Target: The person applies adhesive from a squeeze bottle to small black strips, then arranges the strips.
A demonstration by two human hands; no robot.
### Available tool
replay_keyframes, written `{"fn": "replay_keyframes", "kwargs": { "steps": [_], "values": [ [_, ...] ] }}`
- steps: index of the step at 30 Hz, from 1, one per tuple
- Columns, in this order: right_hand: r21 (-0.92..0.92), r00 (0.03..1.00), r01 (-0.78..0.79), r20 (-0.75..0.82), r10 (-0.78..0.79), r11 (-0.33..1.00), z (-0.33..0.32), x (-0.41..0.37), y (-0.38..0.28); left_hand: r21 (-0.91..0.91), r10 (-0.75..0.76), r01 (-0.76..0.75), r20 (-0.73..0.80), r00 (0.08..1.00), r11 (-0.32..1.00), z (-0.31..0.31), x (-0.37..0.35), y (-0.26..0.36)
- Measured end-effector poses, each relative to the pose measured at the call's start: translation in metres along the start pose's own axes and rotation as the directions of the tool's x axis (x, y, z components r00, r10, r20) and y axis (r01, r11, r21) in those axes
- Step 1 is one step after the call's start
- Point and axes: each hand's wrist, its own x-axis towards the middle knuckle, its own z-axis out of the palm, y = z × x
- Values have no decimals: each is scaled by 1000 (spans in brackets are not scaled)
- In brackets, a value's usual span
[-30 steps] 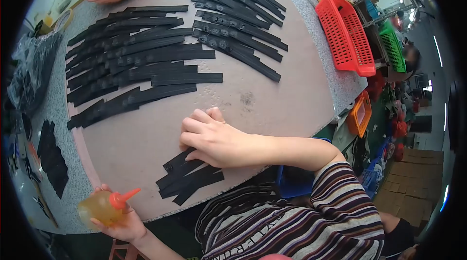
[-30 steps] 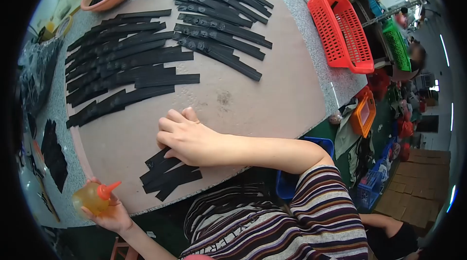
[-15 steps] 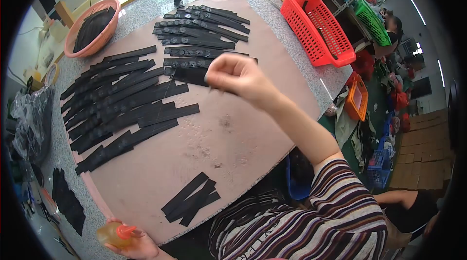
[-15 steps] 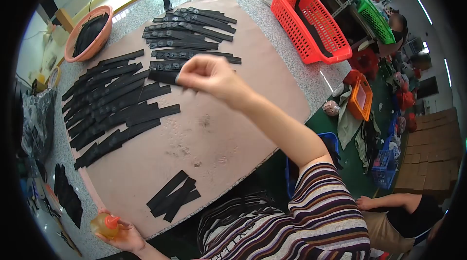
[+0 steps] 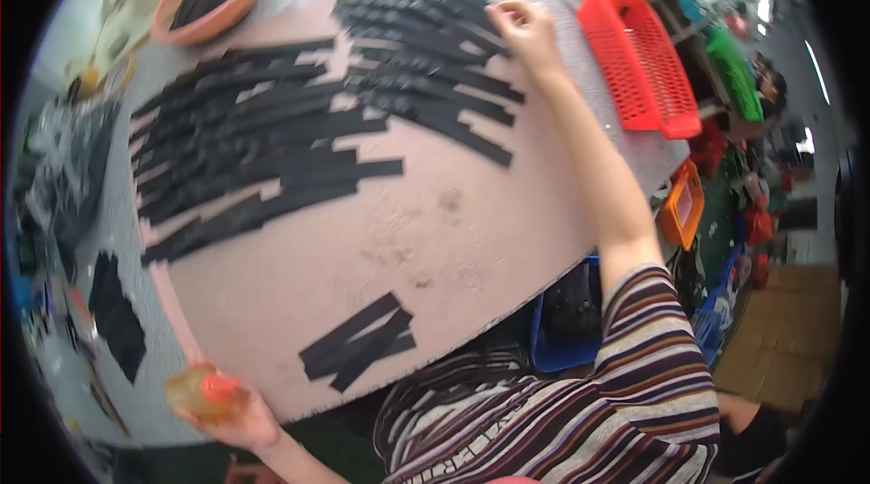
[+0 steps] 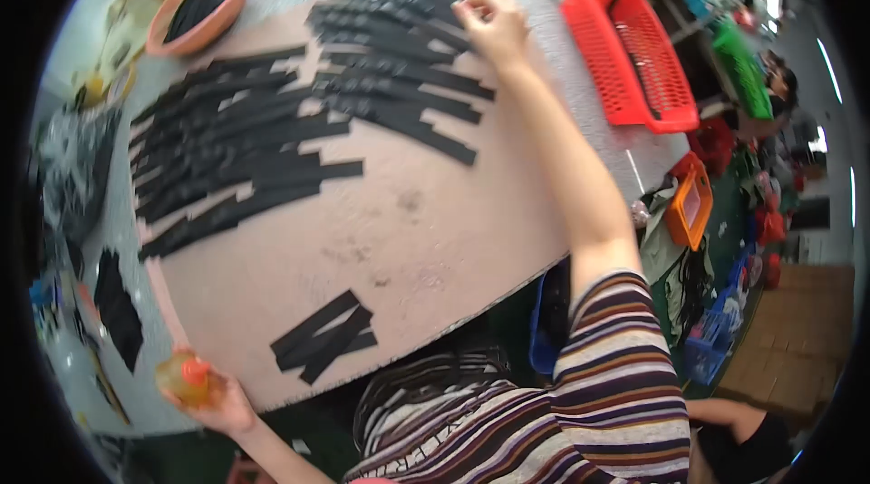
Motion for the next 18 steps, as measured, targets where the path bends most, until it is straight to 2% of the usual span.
{"fn": "replay_keyframes", "kwargs": {
  "steps": [1, 3, 4, 6, 8, 10, 12, 14, 15, 18],
  "values": [
    [70, 987, 139, 69, -144, 988, -9, -13, -18, -19, 33, -35, -68, 997, 999, 1, -1, 1],
    [149, 935, 213, 255, -246, 966, -31, -58, -86, 65, 39, -41, 23, 999, 997, 3, -4, 0],
    [201, 886, 250, 347, -307, 947, -39, -79, -110, 71, 56, -56, 3, 998, 996, 6, -5, 0],
    [394, 778, 235, 472, -415, 888, -49, -129, -142, 125, 87, -87, -2, 996, 988, 9, -17, 0],
    [479, 606, 300, 572, -552, 825, -64, -169, -185, 204, 103, -111, 48, 993, 973, 12, -23, -5],
    [570, 492, 341, 570, -658, 748, -67, -202, -208, 426, 179, -172, 24, 984, 888, 12, -35, -4],
    [626, 440, 395, 514, -736, 673, -63, -228, -226, 618, 247, -209, 24, 969, 758, 13, -41, -7],
    [624, 431, 461, 464, -774, 631, -55, -245, -239, 688, 272, -214, 25, 962, 693, 17, -42, -18],
    [605, 390, 524, 456, -800, 600, -51, -250, -243, 720, 284, -215, 26, 958, 660, 19, -40, -23],
    [554, 327, 597, 492, -807, 580, -42, -260, -245, 753, 253, -194, 38, 967, 628, 18, -36, -33]
  ]
}}
